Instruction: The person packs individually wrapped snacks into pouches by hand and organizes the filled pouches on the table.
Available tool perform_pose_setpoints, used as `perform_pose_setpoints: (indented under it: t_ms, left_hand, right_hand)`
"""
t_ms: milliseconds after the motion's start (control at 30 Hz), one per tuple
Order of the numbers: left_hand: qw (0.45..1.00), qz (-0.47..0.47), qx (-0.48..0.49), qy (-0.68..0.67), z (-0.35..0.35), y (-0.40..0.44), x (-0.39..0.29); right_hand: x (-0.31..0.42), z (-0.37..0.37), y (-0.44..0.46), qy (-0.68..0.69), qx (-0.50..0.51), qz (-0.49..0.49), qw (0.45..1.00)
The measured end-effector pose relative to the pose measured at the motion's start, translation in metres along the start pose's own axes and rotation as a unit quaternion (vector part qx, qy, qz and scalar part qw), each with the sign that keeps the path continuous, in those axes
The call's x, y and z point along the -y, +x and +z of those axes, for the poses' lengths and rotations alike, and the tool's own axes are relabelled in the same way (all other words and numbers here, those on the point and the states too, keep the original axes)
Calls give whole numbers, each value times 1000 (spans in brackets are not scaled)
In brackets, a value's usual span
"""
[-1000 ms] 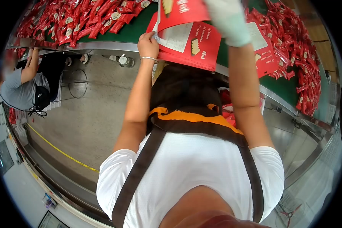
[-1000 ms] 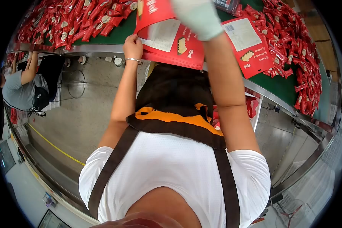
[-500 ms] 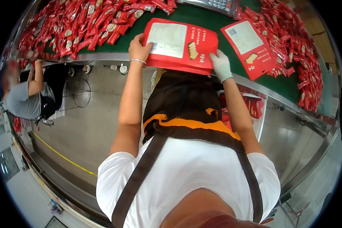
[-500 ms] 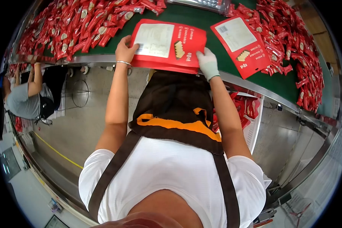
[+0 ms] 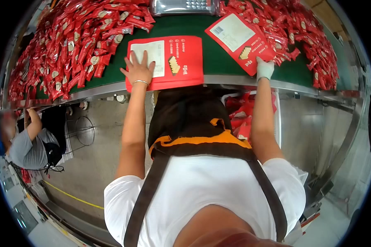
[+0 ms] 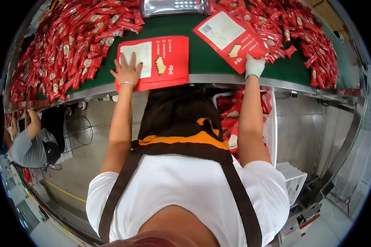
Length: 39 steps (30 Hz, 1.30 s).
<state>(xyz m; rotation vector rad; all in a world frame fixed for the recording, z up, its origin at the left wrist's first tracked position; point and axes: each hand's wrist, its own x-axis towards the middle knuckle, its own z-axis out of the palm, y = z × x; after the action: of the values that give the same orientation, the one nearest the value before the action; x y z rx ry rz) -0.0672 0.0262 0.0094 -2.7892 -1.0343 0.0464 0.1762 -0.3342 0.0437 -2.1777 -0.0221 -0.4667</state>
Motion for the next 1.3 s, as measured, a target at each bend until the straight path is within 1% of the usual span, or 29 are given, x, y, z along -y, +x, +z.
perform_pose_setpoints:
  t_ms: [33,67,100,133,167,200,233,267,300,333,367,400,433,467,500,533,567,633,700,767,800,867,967,1033,1100,1167,1200,1233,1300]
  left_hand:
    - [1000,12,-8,26,6,1,2]
    - [999,18,-12,24,9,1,-2]
    - [999,18,-19,28,10,1,2]
    - [999,8,-33,35,3,7,5]
    - [999,14,-29,1,6,-1,2]
    - [999,17,-36,-32,6,-1,2]
    - [987,6,-81,-141,17,3,12]
    - [972,-3,-105,-210,29,-4,15]
    - [949,-11,-148,-277,24,5,18]
    - [888,-20,-232,-397,-6,30,26]
    - [818,-30,-262,-512,-5,-2,28]
    - [770,20,-325,-549,-28,-22,21]
    - [708,79,-403,-575,-64,-24,15]
    - [783,116,-356,-497,-77,-44,13]
    - [844,150,-317,-405,-89,-46,11]
    - [871,232,-274,-335,-103,-43,7]
    - [887,319,-198,-268,-104,-49,-12]
    - [928,290,-24,-232,-75,-48,-39]
    - [934,295,69,-188,-29,-41,-49]
    - [945,284,97,-132,-23,-47,-52]
    - [948,281,111,-104,-20,-48,-55]
    - [948,279,121,-95,-24,-49,-60]
    - [950,265,138,-88,-34,-43,-61]
    - [949,260,139,-107,-32,-38,-66]
    - [952,264,130,-87,-35,-32,-73]
    - [947,258,163,-97,-20,-18,-80]
    - [905,403,119,69,15,2,-83]
    - [903,407,120,71,-4,0,-82]
    - [927,325,171,-81,-61,-18,-76]
  right_hand:
    - [15,9,1,-63,-50,-161,984]
    - [30,6,-6,-46,-83,-152,984]
    - [50,6,-6,4,-85,-236,968]
    - [90,4,-10,133,-53,-196,970]
    - [120,-4,-25,242,-13,-150,959]
    - [145,-6,-37,332,17,-132,934]
    - [171,-9,-36,426,41,-125,895]
    - [174,-14,-38,430,68,-102,895]
    - [162,-7,-47,370,74,-83,922]
    - [171,8,-37,328,65,-85,939]
    - [173,-3,-38,437,160,-35,885]
    - [154,31,-41,475,161,-52,864]
    - [156,46,-70,297,206,-88,928]
    - [144,53,-70,410,280,-14,868]
    - [136,69,-87,395,297,-19,869]
    - [144,86,-95,331,314,-54,888]
    - [127,92,-111,252,323,-62,910]
    - [105,123,-128,159,332,-103,924]
    - [81,146,-134,132,369,-64,918]
    - [93,132,-129,152,384,-84,907]
    - [91,132,-129,117,369,-91,918]
    - [78,123,-133,72,359,-91,926]
    - [70,123,-130,126,383,-40,914]
    - [69,118,-132,111,390,-45,913]
    - [73,112,-133,118,379,-70,915]
    - [68,113,-136,129,371,-64,917]
    - [71,109,-138,126,371,-61,918]
    - [72,106,-138,123,371,-58,919]
    - [68,104,-140,130,370,-61,918]
